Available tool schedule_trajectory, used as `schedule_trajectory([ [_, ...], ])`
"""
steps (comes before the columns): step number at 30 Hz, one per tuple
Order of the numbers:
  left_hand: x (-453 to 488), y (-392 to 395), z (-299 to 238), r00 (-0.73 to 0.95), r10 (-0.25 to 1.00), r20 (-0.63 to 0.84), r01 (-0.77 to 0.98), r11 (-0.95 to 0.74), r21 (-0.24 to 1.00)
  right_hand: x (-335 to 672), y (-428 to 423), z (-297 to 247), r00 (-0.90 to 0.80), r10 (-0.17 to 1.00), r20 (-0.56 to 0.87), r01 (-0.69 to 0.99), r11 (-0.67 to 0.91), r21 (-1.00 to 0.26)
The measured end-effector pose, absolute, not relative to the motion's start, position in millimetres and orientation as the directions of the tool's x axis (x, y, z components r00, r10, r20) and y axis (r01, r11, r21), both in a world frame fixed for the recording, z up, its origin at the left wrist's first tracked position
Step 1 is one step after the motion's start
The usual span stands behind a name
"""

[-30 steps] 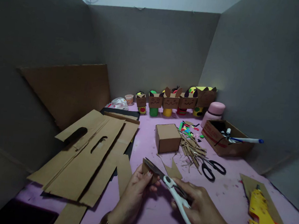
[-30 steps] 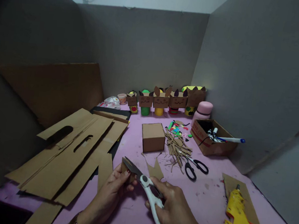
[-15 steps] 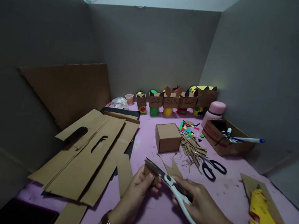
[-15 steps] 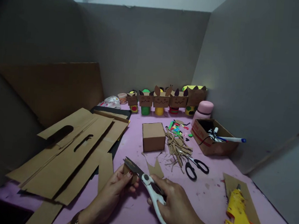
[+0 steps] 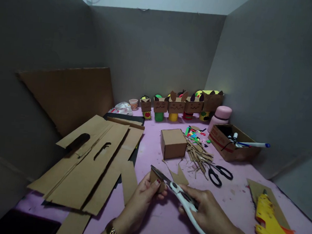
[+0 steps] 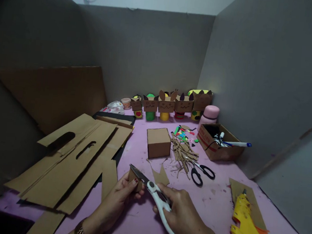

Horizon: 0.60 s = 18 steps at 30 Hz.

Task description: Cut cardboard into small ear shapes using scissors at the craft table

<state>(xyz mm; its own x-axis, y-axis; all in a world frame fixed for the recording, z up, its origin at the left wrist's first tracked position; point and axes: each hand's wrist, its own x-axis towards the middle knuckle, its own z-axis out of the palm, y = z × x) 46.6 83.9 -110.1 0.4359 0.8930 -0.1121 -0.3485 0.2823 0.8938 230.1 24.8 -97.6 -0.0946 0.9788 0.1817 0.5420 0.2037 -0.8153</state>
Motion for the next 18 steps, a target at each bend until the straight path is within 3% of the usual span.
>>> schedule_trajectory([
  [3, 46.5, 83.8, -109.4, 0.431, 0.894, -0.122, -0.354, 0.292, 0.889, 231.9, 26.4, -98.6, -0.179, 0.978, 0.103, 0.502, 0.181, -0.846],
  [18, 49.3, 82.8, -108.7, 0.474, 0.878, -0.065, -0.341, 0.251, 0.906, 230.6, 28.9, -96.8, -0.211, 0.968, 0.133, 0.473, 0.22, -0.853],
])
